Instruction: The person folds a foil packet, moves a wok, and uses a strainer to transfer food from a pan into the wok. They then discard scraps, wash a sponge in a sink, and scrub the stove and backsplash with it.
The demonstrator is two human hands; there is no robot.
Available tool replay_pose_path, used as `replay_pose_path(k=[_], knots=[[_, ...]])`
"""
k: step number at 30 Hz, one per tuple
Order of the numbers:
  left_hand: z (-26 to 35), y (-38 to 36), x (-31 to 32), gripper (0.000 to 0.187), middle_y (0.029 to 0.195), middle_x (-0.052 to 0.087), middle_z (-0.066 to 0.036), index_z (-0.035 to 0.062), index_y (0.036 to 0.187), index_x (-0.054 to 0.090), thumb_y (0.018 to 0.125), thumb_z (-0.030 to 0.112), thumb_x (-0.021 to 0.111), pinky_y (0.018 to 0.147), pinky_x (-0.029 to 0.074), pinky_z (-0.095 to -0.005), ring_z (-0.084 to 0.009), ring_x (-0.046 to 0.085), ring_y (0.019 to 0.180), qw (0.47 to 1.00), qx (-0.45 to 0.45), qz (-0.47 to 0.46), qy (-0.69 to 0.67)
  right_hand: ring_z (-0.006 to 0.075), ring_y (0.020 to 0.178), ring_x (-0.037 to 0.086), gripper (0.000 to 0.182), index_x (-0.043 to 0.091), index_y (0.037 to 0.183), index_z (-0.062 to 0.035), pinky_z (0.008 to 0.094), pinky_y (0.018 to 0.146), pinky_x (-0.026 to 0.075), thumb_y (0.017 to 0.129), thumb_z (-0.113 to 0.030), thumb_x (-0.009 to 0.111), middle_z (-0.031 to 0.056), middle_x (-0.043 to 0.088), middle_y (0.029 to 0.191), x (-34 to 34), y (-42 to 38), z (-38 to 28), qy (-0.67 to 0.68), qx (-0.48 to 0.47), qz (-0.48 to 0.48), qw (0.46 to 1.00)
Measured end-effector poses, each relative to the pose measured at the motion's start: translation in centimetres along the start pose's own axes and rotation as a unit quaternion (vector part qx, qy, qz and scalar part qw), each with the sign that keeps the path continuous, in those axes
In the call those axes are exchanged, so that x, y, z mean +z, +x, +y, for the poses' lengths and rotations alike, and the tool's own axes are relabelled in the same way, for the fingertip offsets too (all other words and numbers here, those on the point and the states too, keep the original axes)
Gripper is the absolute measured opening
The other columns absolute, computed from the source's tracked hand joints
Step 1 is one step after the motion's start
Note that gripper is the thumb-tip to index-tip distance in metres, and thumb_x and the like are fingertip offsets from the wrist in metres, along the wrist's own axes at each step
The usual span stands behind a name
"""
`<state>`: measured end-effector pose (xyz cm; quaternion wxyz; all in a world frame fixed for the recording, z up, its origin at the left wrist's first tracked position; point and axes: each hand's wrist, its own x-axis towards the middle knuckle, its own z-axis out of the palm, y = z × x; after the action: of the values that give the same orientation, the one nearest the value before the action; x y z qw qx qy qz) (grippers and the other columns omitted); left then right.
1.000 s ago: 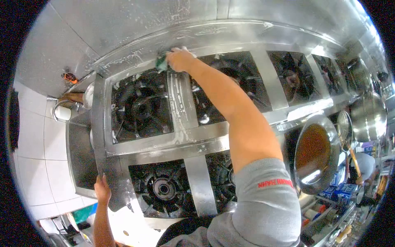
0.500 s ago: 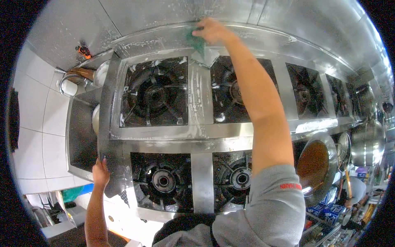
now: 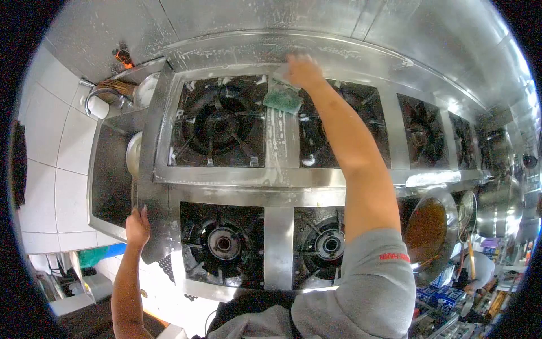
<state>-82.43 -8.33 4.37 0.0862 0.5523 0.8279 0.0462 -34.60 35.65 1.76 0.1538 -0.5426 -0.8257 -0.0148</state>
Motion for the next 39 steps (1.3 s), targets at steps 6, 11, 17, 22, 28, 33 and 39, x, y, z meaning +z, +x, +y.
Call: replay_pose_path(k=[6, 11, 17, 22, 28, 33, 39], knots=[[-0.2, 0.1, 0.1, 0.034, 0.079, 0.063, -0.033, -0.0078, 0.102, 0.058, 0.099, 0.025, 0.049, 0.069, 0.048, -0.0552, -0.0500, 0.063, 0.079, 1.000, 0.007, 0.013, 0.008, 0.0450, 0.122, 0.051, 0.068, 0.039, 0.139, -0.0066, 0.0484, 0.105, 0.040, 0.085, -0.039, 0.065, 0.0257, 0.054, 0.133, 0.3, -0.8, -0.1, -0.102, 0.009, -0.068, 0.992], [-0.5, 0.0, 0.2, 0.035, 0.078, 0.063, -0.033, -0.0079, 0.102, 0.058, 0.100, 0.025, 0.049, 0.068, 0.048, -0.0555, -0.0503, 0.062, 0.077, 1.000, 0.007, 0.012, -0.003, 0.0424, 0.113, 0.057, 0.066, 0.040, 0.136, -0.0031, 0.0480, 0.093, 0.049, 0.085, -0.035, 0.067, 0.0256, 0.058, 0.121, -5.4, -4.2, -5.5, -0.043, -0.010, -0.063, 0.997], [0.0, 0.0, 0.4, 0.034, 0.077, 0.061, -0.033, -0.0065, 0.094, 0.057, 0.100, 0.026, 0.050, 0.066, 0.046, -0.0568, -0.0516, 0.061, 0.077, 0.999, 0.017, 0.031, -0.004, 0.0374, 0.111, 0.060, 0.053, 0.048, 0.128, 0.0033, 0.0463, 0.092, 0.051, 0.083, -0.020, 0.064, 0.0221, 0.061, 0.114, 2.1, -10.0, -5.0, -0.044, -0.189, -0.053, 0.980], [0.2, 0.1, 0.4, 0.032, 0.077, 0.061, -0.033, -0.0049, 0.092, 0.055, 0.100, 0.026, 0.049, 0.064, 0.045, -0.0557, -0.0516, 0.060, 0.078, 0.999, 0.015, 0.027, -0.038, 0.0336, 0.109, 0.060, 0.037, 0.058, 0.118, -0.0039, 0.0439, 0.093, 0.050, 0.082, -0.012, 0.059, 0.0144, 0.062, 0.119, -3.1, -5.4, -5.1, -0.027, -0.150, 0.111, 0.982], [-1.4, 0.4, 1.2, 0.030, 0.082, 0.063, -0.032, -0.0051, 0.104, 0.058, 0.101, 0.023, 0.049, 0.065, 0.047, -0.0518, -0.0503, 0.061, 0.082, 0.999, 0.021, 0.008, -0.047, 0.0357, 0.100, 0.064, 0.019, 0.069, 0.097, -0.0057, 0.0452, 0.087, 0.053, 0.083, -0.010, 0.056, 0.0152, 0.067, 0.106, 1.3, 0.3, 0.3, -0.027, -0.192, 0.087, 0.977], [-0.7, 0.4, 1.3, 0.030, 0.085, 0.064, -0.030, -0.0055, 0.105, 0.058, 0.101, 0.023, 0.049, 0.065, 0.048, -0.0489, -0.0485, 0.063, 0.082, 0.998, 0.012, 0.008, -0.054, 0.0361, 0.103, 0.065, 0.035, 0.068, 0.115, -0.0118, 0.0440, 0.091, 0.051, 0.082, -0.007, 0.059, 0.0189, 0.069, 0.109, 1.2, -1.6, 13.2, -0.046, -0.063, -0.032, 0.996], [0.4, 0.3, 0.5, 0.033, 0.082, 0.064, -0.029, -0.0060, 0.106, 0.058, 0.103, 0.026, 0.047, 0.065, 0.047, -0.0482, -0.0476, 0.063, 0.078, 0.999, -0.010, -0.004, -0.043, 0.0381, 0.108, 0.062, 0.041, 0.067, 0.118, -0.0095, 0.0457, 0.096, 0.048, 0.078, -0.009, 0.061, 0.0207, 0.067, 0.112, -5.4, -13.3, 32.4, -0.119, 0.189, -0.058, 0.973]])
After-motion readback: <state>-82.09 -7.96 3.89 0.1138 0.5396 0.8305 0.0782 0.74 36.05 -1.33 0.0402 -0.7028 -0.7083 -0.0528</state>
